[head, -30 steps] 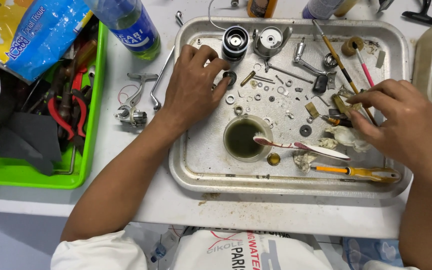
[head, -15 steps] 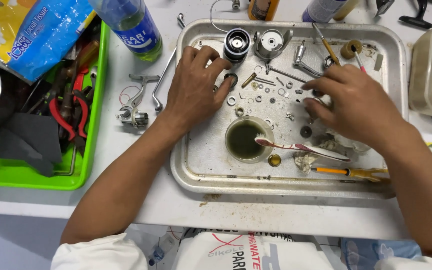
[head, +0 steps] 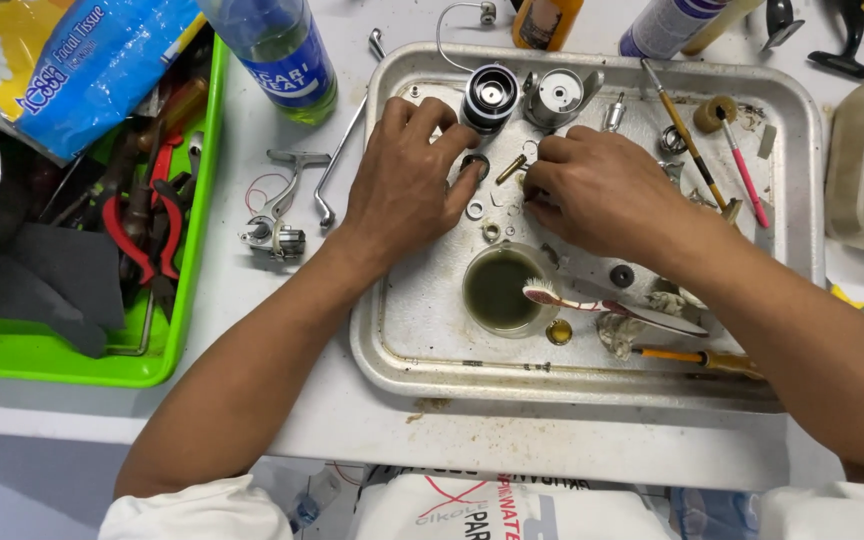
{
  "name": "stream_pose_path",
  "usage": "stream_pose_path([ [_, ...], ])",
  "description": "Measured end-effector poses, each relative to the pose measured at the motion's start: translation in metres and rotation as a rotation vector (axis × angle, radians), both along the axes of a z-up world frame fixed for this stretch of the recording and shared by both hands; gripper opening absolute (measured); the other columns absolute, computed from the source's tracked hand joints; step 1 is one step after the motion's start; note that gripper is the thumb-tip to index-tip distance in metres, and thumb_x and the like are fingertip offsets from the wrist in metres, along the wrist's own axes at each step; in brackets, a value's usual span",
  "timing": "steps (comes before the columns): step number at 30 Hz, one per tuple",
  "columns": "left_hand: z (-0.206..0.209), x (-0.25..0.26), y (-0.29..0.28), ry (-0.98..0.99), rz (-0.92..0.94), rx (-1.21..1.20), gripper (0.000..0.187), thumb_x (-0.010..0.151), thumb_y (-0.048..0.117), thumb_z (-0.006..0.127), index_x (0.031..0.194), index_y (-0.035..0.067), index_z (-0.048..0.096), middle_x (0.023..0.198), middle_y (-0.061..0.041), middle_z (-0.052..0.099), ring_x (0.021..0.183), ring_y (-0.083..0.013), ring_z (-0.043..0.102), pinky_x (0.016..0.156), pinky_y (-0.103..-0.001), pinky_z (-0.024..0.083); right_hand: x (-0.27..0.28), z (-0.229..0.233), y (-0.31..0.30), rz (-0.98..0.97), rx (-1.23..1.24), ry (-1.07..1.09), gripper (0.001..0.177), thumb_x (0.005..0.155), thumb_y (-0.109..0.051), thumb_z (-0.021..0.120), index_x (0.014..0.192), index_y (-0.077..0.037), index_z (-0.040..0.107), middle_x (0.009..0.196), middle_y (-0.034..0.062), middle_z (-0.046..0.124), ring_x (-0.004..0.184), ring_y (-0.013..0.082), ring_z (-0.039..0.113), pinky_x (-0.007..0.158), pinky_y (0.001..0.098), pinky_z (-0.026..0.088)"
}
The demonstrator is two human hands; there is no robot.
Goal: Cleaning and reassembling small mechanical components of a fishing reel using a toothbrush and cloth.
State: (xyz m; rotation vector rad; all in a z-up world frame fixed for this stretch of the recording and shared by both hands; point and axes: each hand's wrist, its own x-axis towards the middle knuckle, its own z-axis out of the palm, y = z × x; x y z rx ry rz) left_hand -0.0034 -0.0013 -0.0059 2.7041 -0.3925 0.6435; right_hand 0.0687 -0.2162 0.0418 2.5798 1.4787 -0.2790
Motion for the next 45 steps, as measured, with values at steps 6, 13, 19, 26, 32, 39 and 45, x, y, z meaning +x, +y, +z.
stream_pose_path([
  [6,-0.002,-0.001,0.0,0.017,0.012,0.009,0.03,0.096,0.033,0.073,0.115,0.009,0.072,0.107,-0.01,0.062,0.098,-0.0292,0.049,0.081,-0.039,0.048,-0.008,0.002,0.008,-0.118,-0.127,-0.002,0.034,0.1,-0.045,0.063,0.11,-0.014,0.072,0.098,0.0039,0.071,0.088,0.0242,0.065,0.075,0.0393,0.057],
  [13,-0.005,0.001,0.0,0.015,0.025,0.013,0.032,0.095,0.034,0.074,0.115,0.01,0.072,0.109,-0.009,0.061,0.099,-0.0283,0.049,0.08,-0.038,0.049,-0.017,0.012,0.011,-0.209,-0.128,0.007,0.036,0.104,-0.043,0.059,0.104,-0.01,0.071,0.092,0.006,0.069,0.08,0.0254,0.066,0.064,0.0401,0.058],
  [19,-0.005,0.001,0.001,0.027,0.03,0.011,0.031,0.095,0.035,0.074,0.115,0.011,0.073,0.109,-0.008,0.062,0.099,-0.0279,0.05,0.079,-0.038,0.049,-0.014,0.009,0.014,-0.248,-0.16,0.052,0.033,0.102,-0.041,0.063,0.107,-0.009,0.069,0.093,0.006,0.068,0.085,0.0254,0.065,0.067,0.0393,0.059],
  [26,-0.007,0.0,0.001,0.045,0.032,0.001,0.03,0.096,0.035,0.073,0.115,0.011,0.072,0.111,-0.01,0.062,0.101,-0.029,0.05,0.081,-0.039,0.049,-0.01,0.04,0.001,-0.388,-0.01,0.164,0.029,0.096,-0.033,0.072,0.116,-0.013,0.071,0.111,0.0055,0.07,0.107,0.0257,0.064,0.087,0.0438,0.058],
  [32,-0.01,0.003,0.001,0.039,0.03,0.018,0.032,0.096,0.037,0.072,0.115,0.011,0.073,0.112,-0.009,0.061,0.102,-0.0294,0.049,0.083,-0.04,0.049,0.008,0.044,-0.048,-0.557,-0.055,0.093,0.037,0.097,-0.037,0.07,0.121,-0.01,0.072,0.115,0.011,0.069,0.108,0.0329,0.064,0.093,0.0499,0.055],
  [39,-0.005,0.0,0.001,0.065,0.025,0.011,0.031,0.096,0.036,0.073,0.117,0.012,0.072,0.112,-0.009,0.06,0.103,-0.0303,0.049,0.085,-0.041,0.049,0.004,0.024,-0.055,-0.54,-0.018,0.112,0.027,0.099,-0.032,0.065,0.115,-0.013,0.075,0.116,0.008,0.071,0.111,0.0301,0.064,0.077,0.0451,0.059],
  [45,-0.001,-0.001,0.001,0.031,0.021,-0.007,0.028,0.095,0.031,0.076,0.114,0.01,0.073,0.109,-0.01,0.061,0.1,-0.0301,0.049,0.082,-0.04,0.05,0.004,0.029,-0.084,-0.492,0.126,0.072,0.026,0.1,-0.029,0.071,0.118,-0.011,0.075,0.108,0.0072,0.072,0.097,0.0283,0.069,0.086,0.0457,0.06],
])
